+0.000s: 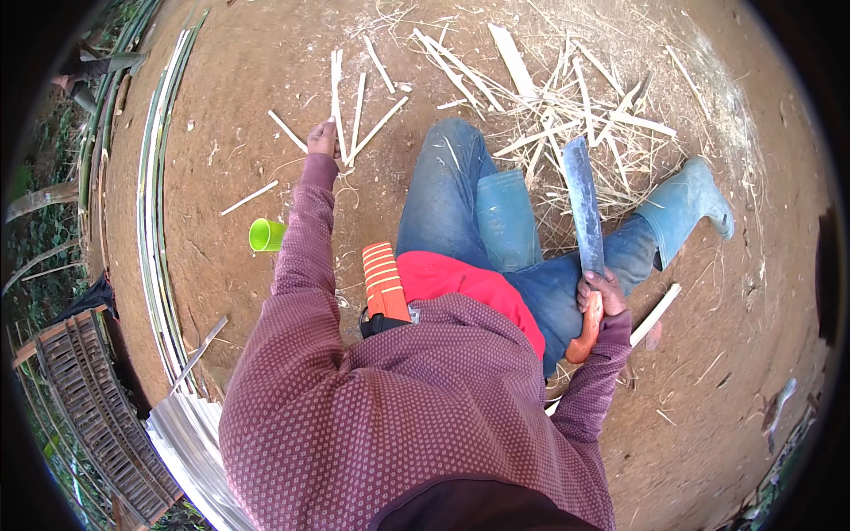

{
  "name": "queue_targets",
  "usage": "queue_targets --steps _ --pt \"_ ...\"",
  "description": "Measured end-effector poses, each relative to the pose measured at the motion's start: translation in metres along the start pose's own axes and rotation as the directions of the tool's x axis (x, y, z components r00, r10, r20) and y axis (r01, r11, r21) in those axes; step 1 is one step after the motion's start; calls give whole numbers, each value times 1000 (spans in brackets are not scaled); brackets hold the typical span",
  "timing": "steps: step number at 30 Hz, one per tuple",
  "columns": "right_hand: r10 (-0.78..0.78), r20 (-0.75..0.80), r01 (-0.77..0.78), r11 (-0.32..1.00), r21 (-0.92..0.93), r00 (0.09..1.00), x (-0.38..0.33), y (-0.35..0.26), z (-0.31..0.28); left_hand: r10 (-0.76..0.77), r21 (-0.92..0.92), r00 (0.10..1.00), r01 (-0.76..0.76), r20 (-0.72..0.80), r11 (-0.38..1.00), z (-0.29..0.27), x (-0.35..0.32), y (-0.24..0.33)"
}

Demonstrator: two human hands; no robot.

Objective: The person sits on the ground and uses a large knife to split long bamboo strips into thinner pieces. They hold the bamboo with one hand and strike it with the knife in the other, repeatedly processing the material into smaller slivers.

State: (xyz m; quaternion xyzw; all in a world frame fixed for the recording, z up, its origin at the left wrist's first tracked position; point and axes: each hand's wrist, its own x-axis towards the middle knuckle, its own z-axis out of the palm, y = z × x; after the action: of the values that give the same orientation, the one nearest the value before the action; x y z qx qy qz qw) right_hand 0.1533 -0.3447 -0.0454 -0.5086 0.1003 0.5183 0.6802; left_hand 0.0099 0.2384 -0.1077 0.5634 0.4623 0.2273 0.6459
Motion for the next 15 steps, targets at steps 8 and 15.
queue_targets --steps 8,15 --pt "-23 30 24 999 -35 999 -1 1 -1 121 -118 970 -97 211 988 23 -43 35" --pt "-227 -48 198 921 -336 973 -21 -11 44 323 -25 925 -325 201 945 46 -74 51"
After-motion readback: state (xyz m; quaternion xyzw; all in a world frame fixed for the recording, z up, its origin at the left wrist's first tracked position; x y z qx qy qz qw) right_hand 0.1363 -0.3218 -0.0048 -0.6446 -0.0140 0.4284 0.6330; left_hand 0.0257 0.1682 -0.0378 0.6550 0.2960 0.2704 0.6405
